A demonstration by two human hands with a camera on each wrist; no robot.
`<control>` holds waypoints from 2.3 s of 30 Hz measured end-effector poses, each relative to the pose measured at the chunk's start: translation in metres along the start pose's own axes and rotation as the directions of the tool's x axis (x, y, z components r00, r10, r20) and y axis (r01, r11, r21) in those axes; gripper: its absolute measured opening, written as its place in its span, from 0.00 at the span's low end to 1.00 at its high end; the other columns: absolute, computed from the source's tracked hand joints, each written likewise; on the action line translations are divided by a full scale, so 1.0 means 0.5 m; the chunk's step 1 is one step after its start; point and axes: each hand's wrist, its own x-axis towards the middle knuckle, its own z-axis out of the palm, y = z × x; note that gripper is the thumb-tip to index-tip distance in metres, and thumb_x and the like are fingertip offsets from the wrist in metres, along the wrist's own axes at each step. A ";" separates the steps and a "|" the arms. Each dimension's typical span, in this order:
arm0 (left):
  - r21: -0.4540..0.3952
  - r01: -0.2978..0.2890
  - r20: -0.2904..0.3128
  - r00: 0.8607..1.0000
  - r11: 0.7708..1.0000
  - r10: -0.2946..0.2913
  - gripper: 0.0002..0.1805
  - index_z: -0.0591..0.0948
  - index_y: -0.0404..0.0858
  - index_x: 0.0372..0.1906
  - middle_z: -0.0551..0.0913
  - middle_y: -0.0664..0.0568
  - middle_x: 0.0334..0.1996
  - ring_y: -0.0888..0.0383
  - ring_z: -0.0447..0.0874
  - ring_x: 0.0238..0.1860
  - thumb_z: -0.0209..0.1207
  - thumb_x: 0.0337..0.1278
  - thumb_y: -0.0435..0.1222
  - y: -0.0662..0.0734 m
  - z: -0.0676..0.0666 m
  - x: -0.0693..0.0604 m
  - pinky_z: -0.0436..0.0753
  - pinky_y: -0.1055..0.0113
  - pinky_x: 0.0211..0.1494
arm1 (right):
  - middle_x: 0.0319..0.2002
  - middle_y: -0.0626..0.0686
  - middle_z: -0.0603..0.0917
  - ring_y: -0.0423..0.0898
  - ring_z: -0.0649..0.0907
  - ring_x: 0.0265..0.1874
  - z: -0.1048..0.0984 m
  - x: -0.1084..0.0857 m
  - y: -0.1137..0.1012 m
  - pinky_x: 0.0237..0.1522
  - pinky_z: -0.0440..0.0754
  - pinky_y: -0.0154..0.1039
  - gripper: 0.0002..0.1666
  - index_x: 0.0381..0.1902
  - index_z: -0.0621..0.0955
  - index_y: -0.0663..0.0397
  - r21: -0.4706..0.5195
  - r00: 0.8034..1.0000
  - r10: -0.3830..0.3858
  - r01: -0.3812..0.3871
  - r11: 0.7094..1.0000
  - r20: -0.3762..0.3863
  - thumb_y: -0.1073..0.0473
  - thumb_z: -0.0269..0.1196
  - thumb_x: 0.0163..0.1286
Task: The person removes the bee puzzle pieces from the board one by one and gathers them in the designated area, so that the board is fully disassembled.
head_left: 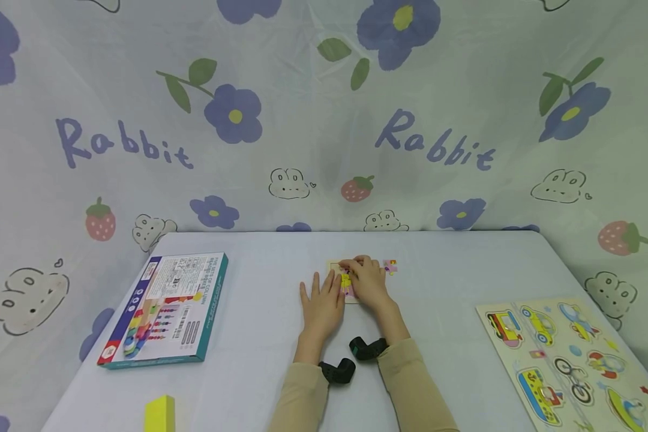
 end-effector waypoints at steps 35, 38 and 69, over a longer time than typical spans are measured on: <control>-0.016 0.024 0.033 0.999 1.000 -0.023 0.21 0.71 0.57 0.62 0.59 0.53 0.69 0.41 0.46 0.71 0.44 0.67 0.44 0.006 0.001 0.006 0.38 0.37 0.66 | 0.41 0.58 0.79 0.51 0.80 0.39 -0.060 0.004 0.039 0.40 0.79 0.43 0.16 0.51 0.73 0.58 0.539 0.915 0.362 -0.219 0.813 -0.175 0.65 0.58 0.66; -0.026 0.025 0.030 0.999 0.999 -0.024 0.21 0.72 0.57 0.62 0.59 0.53 0.69 0.41 0.45 0.71 0.44 0.66 0.44 0.006 0.000 0.003 0.38 0.37 0.66 | 0.40 0.58 0.78 0.48 0.82 0.35 -0.072 0.003 0.066 0.36 0.81 0.36 0.14 0.49 0.74 0.60 0.606 0.887 0.423 -0.237 0.760 -0.183 0.65 0.58 0.65; -0.024 0.030 0.037 0.999 0.999 -0.029 0.21 0.71 0.56 0.63 0.58 0.53 0.70 0.41 0.44 0.71 0.44 0.66 0.45 0.004 0.005 0.003 0.36 0.37 0.67 | 0.32 0.56 0.77 0.36 0.76 0.14 -0.115 -0.031 0.145 0.17 0.72 0.24 0.15 0.47 0.77 0.63 0.533 0.712 0.651 -0.455 0.714 -0.263 0.66 0.60 0.61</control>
